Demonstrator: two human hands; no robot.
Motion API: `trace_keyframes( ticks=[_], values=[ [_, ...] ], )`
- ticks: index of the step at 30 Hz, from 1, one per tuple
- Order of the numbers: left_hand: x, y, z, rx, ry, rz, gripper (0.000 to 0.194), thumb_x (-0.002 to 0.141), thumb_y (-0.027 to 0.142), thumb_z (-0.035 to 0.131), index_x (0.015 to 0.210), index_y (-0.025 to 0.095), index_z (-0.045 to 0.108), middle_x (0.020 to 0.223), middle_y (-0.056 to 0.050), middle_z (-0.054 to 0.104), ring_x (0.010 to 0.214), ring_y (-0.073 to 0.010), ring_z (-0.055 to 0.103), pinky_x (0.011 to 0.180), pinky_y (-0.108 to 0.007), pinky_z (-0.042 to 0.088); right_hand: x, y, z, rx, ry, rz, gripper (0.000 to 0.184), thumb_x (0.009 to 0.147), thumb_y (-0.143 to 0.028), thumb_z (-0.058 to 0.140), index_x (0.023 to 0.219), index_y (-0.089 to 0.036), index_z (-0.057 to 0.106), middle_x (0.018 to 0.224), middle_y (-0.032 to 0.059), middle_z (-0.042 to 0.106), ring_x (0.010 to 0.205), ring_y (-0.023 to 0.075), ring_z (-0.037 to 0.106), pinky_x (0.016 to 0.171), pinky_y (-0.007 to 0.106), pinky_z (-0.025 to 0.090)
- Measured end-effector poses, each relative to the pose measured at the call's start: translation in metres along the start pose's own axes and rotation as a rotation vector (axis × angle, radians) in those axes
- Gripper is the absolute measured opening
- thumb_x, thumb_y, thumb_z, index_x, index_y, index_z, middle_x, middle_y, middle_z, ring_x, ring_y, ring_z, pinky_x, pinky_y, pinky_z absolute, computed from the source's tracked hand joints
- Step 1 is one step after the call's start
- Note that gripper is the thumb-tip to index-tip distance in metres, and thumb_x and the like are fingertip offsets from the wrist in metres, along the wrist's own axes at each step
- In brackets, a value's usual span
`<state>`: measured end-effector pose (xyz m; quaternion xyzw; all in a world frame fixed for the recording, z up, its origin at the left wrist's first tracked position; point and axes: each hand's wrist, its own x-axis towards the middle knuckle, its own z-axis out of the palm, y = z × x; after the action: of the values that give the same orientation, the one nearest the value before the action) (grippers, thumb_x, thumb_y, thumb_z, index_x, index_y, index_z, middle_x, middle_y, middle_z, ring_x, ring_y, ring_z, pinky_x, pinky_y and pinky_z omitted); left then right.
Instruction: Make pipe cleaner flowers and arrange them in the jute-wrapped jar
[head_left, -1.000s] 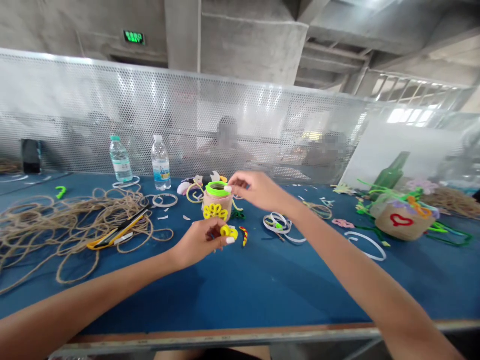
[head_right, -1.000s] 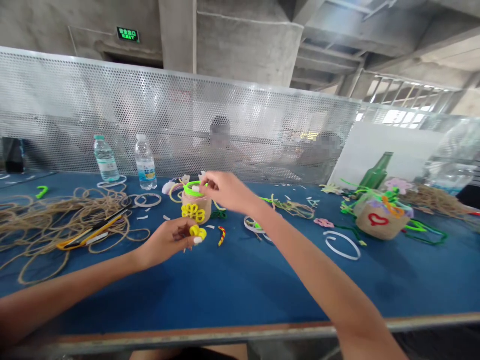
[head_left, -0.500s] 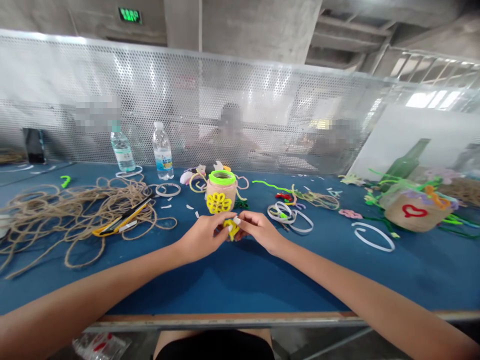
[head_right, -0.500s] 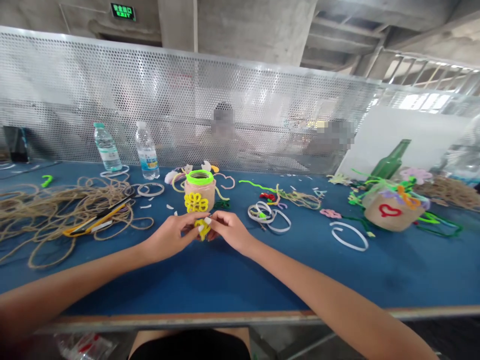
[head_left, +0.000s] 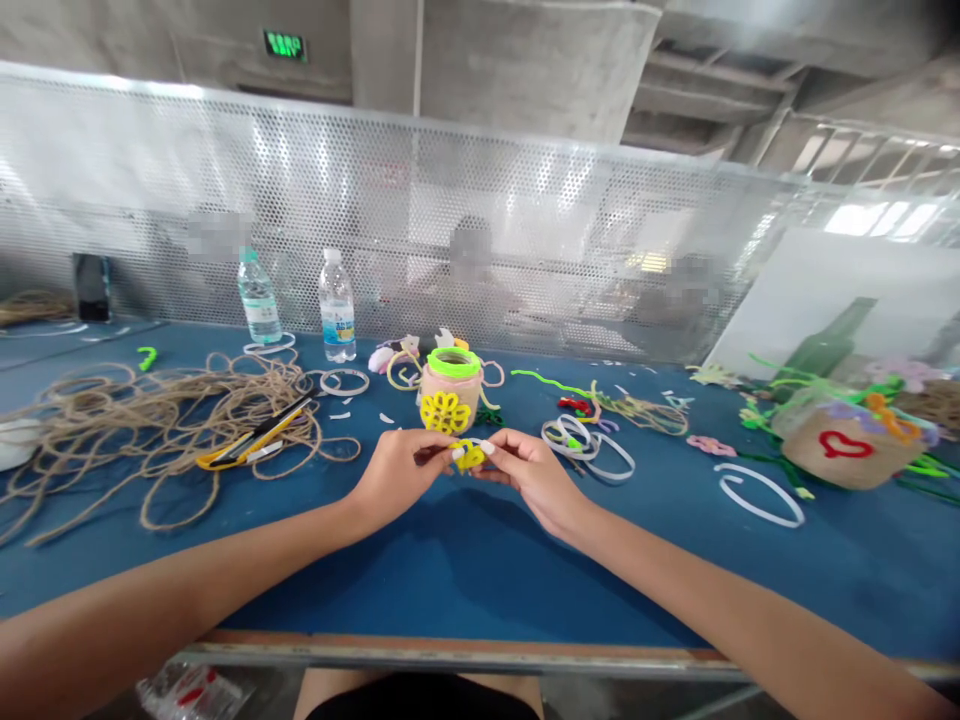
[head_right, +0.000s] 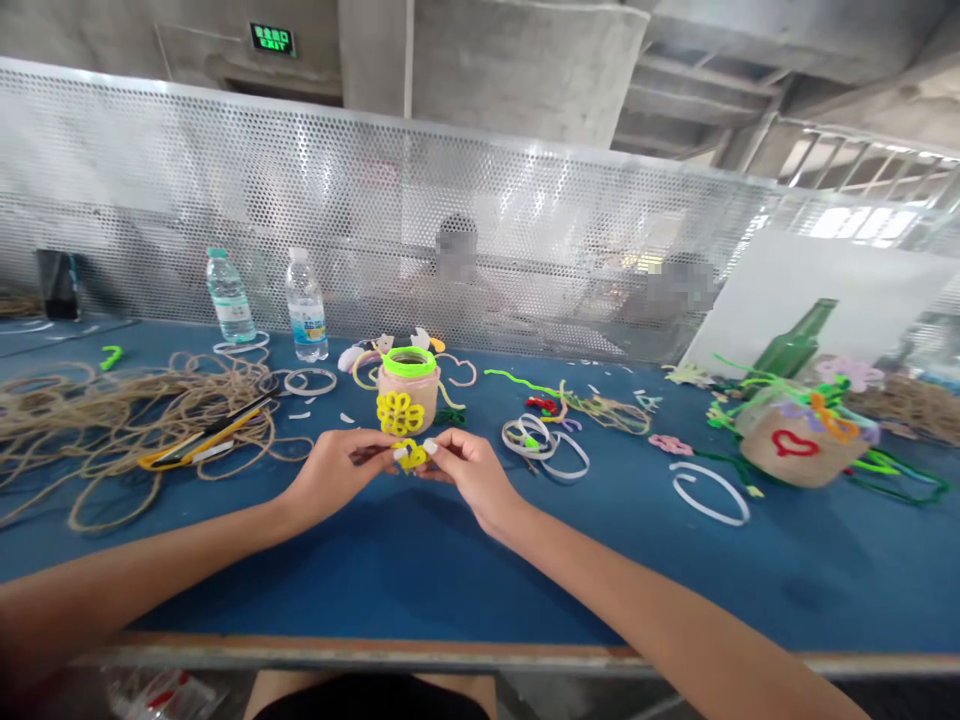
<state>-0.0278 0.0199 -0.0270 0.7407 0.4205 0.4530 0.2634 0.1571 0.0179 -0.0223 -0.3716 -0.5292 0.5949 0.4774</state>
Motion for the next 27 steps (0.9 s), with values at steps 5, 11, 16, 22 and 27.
trace_keyframes(
  ticks=[5,11,16,22,27],
  values=[
    [0.002,-0.003,0.001,-0.213,-0.046,-0.184,0.014,0.075,0.028,0.063,0.075,0.017,0.071,0.071,-0.001,0.072,0.067,-0.0169,0.069,0.066,-0.023,0.055,0.000,0.001,-0.002,0.018,0.069,0.034,0.037,0.056,-0.046,0.081,0.067,-0.016,0.061,0.067,-0.0002,0.064,0.069,0.0157,0.064,0.076,0.033,0.052],
    [0.003,0.005,0.004,-0.446,-0.004,-0.477,0.012,0.072,0.025,0.070,0.071,0.013,0.068,0.061,-0.001,0.069,0.060,-0.0148,0.067,0.061,-0.022,0.055,-0.001,0.001,-0.003,0.114,0.070,0.079,0.030,0.056,-0.038,0.081,0.062,-0.016,0.061,0.065,0.0010,0.065,0.067,0.0155,0.064,0.075,0.032,0.052],
    [0.003,0.014,0.006,-0.596,0.059,-0.614,0.006,0.080,0.015,0.063,0.080,0.008,0.063,0.064,-0.004,0.070,0.060,-0.0121,0.068,0.064,-0.022,0.056,-0.001,0.005,-0.002,0.184,0.040,0.079,0.028,0.055,-0.033,0.080,0.058,-0.016,0.058,0.065,0.0005,0.066,0.067,0.0156,0.066,0.077,0.032,0.052],
    [0.002,0.014,0.008,-0.534,0.039,-0.588,0.013,0.080,0.021,0.064,0.079,0.010,0.057,0.061,-0.002,0.068,0.055,-0.0122,0.066,0.057,-0.021,0.053,-0.002,0.007,0.001,0.156,-0.007,0.076,0.026,0.057,-0.028,0.080,0.060,-0.015,0.057,0.064,-0.0024,0.062,0.063,0.0115,0.064,0.074,0.029,0.053],
    [0.001,0.009,0.009,-0.455,0.064,-0.458,0.029,0.068,0.035,0.074,0.070,0.013,0.056,0.053,0.004,0.059,0.047,-0.0079,0.056,0.049,-0.018,0.046,-0.003,0.006,0.000,0.145,-0.038,0.101,0.039,0.059,-0.019,0.077,0.094,-0.021,0.059,0.070,-0.0048,0.063,0.066,0.0145,0.067,0.072,0.031,0.054]
  ],
)
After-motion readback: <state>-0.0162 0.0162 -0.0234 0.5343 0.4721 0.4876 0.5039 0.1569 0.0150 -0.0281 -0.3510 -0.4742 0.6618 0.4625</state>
